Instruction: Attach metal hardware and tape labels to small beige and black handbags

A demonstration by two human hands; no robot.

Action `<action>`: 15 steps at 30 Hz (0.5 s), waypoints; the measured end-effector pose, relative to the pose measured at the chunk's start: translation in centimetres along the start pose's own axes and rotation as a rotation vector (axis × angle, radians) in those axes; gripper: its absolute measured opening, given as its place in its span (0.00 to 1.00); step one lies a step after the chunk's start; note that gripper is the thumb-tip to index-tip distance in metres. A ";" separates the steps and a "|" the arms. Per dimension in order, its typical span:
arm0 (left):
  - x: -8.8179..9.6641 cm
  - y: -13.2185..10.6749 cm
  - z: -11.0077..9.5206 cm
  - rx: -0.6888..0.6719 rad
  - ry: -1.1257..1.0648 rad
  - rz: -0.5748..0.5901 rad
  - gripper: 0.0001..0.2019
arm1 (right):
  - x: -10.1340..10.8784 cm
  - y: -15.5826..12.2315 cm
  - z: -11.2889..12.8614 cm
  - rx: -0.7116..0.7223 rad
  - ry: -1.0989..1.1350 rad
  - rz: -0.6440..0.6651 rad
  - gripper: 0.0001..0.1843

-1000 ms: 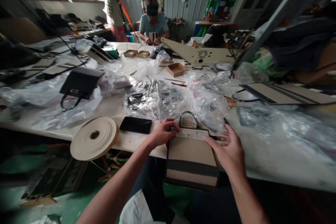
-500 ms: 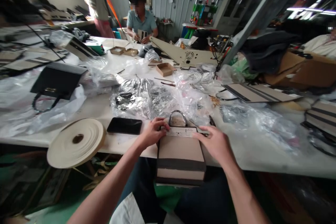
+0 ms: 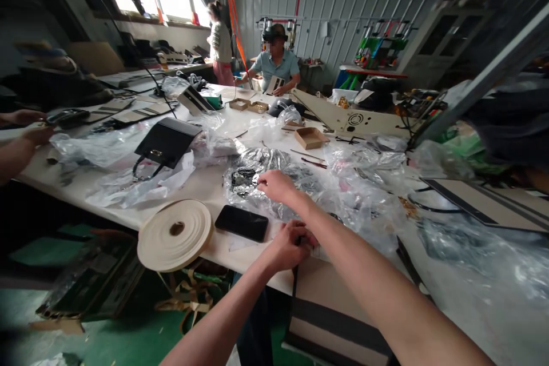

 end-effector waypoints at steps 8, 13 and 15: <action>0.5 -0.3 0.1 0.018 0.066 -0.026 0.19 | -6.2 4.8 0.6 -0.007 -0.090 0.065 0.11; 0.4 -0.1 0.7 0.029 0.040 -0.077 0.24 | -6.3 5.4 0.6 -0.024 -0.071 0.069 0.10; 0.5 -0.1 0.6 0.016 0.015 -0.081 0.27 | -6.1 5.7 0.9 -0.022 -0.058 0.068 0.09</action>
Point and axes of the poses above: each hand's wrist, its own y-axis towards the middle knuckle, its own x-axis out of the back of the hand, z = x × y, the point moved 10 cm from there along y, towards the middle knuckle, and after that the axes turned 12 degrees about -z, right-handed, at the moved point
